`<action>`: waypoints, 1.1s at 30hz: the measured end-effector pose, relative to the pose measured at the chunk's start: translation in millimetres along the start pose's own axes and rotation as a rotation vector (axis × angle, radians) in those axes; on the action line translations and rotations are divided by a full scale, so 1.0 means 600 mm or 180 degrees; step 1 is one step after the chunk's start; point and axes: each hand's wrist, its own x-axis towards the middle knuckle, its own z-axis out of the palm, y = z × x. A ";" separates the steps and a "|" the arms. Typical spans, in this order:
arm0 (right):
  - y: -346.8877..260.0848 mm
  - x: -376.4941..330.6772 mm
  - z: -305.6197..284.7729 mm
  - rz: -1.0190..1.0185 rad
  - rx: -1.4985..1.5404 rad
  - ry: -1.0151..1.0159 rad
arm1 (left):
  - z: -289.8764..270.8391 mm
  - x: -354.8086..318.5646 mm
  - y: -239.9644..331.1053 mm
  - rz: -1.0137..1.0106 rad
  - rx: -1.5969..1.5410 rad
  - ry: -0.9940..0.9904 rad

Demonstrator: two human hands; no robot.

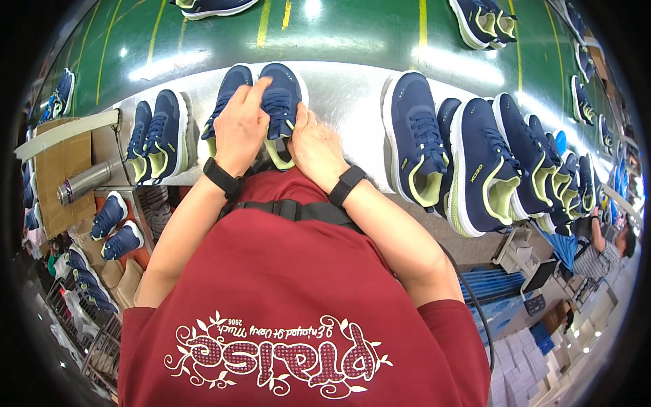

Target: The person is stitching or assembling blue and yellow athletic shoes on a factory production line.

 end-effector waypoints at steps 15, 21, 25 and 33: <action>-0.010 0.004 -0.003 0.0104 0.0417 -0.0168 | -0.011 -0.015 -0.053 0.1029 0.0100 -0.0859; -0.029 0.002 -0.017 0.0406 0.0762 -0.0301 | -0.086 -0.014 -0.063 0.0601 -0.0288 0.0067; -0.040 0.004 -0.027 0.0261 0.0937 -0.0231 | -0.133 -0.061 -0.125 -0.0225 -0.0357 0.0526; -0.039 -0.014 -0.017 0.0188 0.0728 -0.0221 | -0.134 -0.169 -0.134 0.0676 -0.0068 -0.0392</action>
